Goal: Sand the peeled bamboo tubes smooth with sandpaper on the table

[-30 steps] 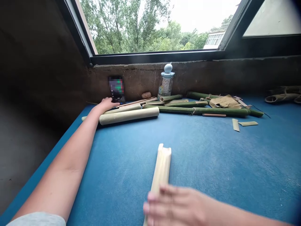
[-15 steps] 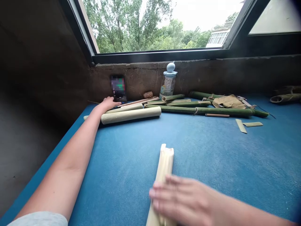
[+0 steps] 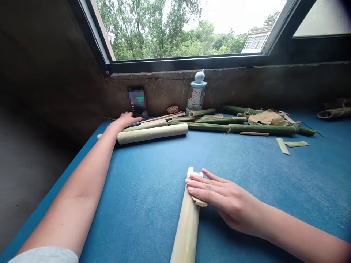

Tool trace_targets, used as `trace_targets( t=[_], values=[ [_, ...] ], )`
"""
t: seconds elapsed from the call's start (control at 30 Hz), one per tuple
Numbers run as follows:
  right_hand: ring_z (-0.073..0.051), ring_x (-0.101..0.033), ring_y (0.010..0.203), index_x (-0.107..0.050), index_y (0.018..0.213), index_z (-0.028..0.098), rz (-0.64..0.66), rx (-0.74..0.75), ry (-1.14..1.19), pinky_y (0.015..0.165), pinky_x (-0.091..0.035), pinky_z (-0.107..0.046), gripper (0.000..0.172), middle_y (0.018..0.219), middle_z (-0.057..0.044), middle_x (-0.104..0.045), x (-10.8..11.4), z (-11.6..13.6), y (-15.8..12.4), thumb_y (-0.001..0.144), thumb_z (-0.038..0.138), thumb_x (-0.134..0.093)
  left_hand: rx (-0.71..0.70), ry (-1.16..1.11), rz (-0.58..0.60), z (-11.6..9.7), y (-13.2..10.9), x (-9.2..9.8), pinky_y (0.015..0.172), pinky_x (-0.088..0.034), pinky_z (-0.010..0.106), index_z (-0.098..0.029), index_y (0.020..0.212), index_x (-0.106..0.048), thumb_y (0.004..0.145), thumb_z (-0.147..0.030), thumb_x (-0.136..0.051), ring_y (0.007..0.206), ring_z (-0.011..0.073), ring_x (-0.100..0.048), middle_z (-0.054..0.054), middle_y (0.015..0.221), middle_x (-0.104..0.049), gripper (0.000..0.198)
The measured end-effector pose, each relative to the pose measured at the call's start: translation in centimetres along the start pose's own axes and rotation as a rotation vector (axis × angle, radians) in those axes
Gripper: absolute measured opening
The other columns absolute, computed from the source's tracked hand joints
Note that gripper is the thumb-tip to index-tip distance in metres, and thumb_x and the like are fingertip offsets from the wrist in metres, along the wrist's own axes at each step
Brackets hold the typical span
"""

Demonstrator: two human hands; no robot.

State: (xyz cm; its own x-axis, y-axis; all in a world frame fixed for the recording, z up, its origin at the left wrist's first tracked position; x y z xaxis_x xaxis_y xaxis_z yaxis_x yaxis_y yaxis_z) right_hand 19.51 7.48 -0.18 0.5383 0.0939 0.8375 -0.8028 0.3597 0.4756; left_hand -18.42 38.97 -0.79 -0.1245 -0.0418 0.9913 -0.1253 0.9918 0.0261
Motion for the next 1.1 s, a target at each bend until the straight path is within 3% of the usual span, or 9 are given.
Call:
trace_targets(
  t=[0.17,0.33,0.4,0.5,0.6,0.7,0.8,0.97,1.1],
  values=[
    [-0.016,-0.047,0.140,-0.061,0.130,0.008,0.037,0.238,0.116,0.124,-0.024,-0.030,0.040,0.139,-0.007,-0.062,-1.1,1.8,-0.3,0.108,0.021,-0.030,0.019,-0.007,0.015,0.1,0.0,0.0,0.105,-0.040,0.038,-0.009,0.148,-0.049,0.082,-0.070,-0.052,0.136,0.0396,-0.042,0.021,0.148,-0.046,0.091],
    [-0.019,-0.042,0.143,-0.059,0.130,0.004,-0.006,-0.011,0.028,0.124,-0.025,-0.041,0.040,0.139,-0.015,-0.061,0.1,-0.2,0.0,0.101,0.005,-0.031,0.006,-0.033,0.033,-0.1,0.0,0.1,0.108,-0.038,0.041,-0.009,0.149,-0.048,0.082,-0.070,-0.052,0.138,0.0401,-0.040,0.021,0.149,-0.046,0.091],
    [-0.020,-0.043,0.142,-0.059,0.131,0.005,-0.009,0.040,0.036,0.124,-0.025,-0.039,0.039,0.139,-0.015,-0.062,0.8,0.2,0.4,0.102,0.007,-0.034,0.022,-0.057,0.033,0.0,0.1,0.2,0.107,-0.039,0.042,-0.009,0.147,-0.051,0.079,-0.070,-0.056,0.137,0.0414,-0.041,0.021,0.147,-0.048,0.091],
    [-0.018,-0.044,0.141,-0.057,0.134,0.006,0.112,0.191,0.132,0.124,-0.026,-0.031,0.035,0.138,-0.012,-0.063,1.0,1.3,0.7,0.104,0.015,-0.040,-0.002,-0.192,0.052,0.2,0.2,0.5,0.101,-0.044,0.038,-0.012,0.142,-0.056,0.077,-0.067,-0.061,0.128,0.0388,-0.052,0.018,0.140,-0.056,0.086],
    [-0.017,-0.044,0.141,-0.057,0.132,0.006,0.081,0.097,0.113,0.124,-0.026,-0.036,0.037,0.136,-0.014,-0.064,0.8,0.4,0.5,0.101,0.007,-0.037,-0.037,-0.302,0.074,0.0,0.0,1.0,0.096,-0.047,0.032,-0.014,0.143,-0.053,0.076,-0.064,-0.064,0.121,0.0327,-0.059,0.014,0.137,-0.060,0.085],
    [-0.020,-0.042,0.143,-0.057,0.132,0.004,-0.008,0.000,0.025,0.123,-0.027,-0.043,0.041,0.139,-0.018,-0.061,0.6,-0.5,0.2,0.096,0.001,-0.036,0.042,-0.251,0.035,-0.9,-0.3,1.4,0.096,-0.047,0.032,-0.008,0.151,-0.039,0.072,-0.067,-0.069,0.127,0.0338,-0.055,0.019,0.144,-0.053,0.104],
    [-0.023,-0.045,0.141,-0.059,0.131,0.003,0.061,0.116,0.053,0.123,-0.027,-0.039,0.036,0.143,-0.014,-0.058,0.6,0.9,0.5,0.102,0.010,-0.039,0.147,-0.189,0.016,-2.3,-0.6,1.3,0.098,-0.046,0.039,0.000,0.155,-0.027,0.067,-0.072,-0.071,0.132,0.0399,-0.050,0.029,0.146,-0.047,0.122],
    [-0.018,-0.046,0.141,-0.061,0.131,0.007,0.257,0.179,0.125,0.124,-0.023,-0.031,0.034,0.145,-0.007,-0.056,1.5,2.3,1.3,0.105,0.019,-0.042,0.232,-0.135,-0.032,-4.0,-1.3,1.1,0.104,-0.041,0.045,0.004,0.151,-0.028,0.068,-0.073,-0.070,0.137,0.0445,-0.042,0.034,0.144,-0.045,0.121],
    [-0.019,-0.045,0.142,-0.061,0.129,0.005,0.125,0.086,0.078,0.124,-0.022,-0.037,0.037,0.143,-0.010,-0.058,0.4,1.1,0.7,0.103,0.011,-0.036,0.236,-0.135,-0.021,-4.6,-2.0,1.5,0.105,-0.040,0.045,0.003,0.152,-0.027,0.070,-0.074,-0.067,0.138,0.0433,-0.041,0.033,0.145,-0.043,0.119]
  ],
)
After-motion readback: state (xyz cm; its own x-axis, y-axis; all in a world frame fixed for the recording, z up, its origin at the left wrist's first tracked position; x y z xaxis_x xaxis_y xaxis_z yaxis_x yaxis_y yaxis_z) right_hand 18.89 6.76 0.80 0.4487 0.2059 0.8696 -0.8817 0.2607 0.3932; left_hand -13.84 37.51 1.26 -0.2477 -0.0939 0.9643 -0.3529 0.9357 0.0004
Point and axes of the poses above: each hand's wrist, its own y-axis towards the middle knuckle, its own x-axis out of the back of the hand, z = x × y, the point moved 3 cm from there along y, towards the middle knuckle
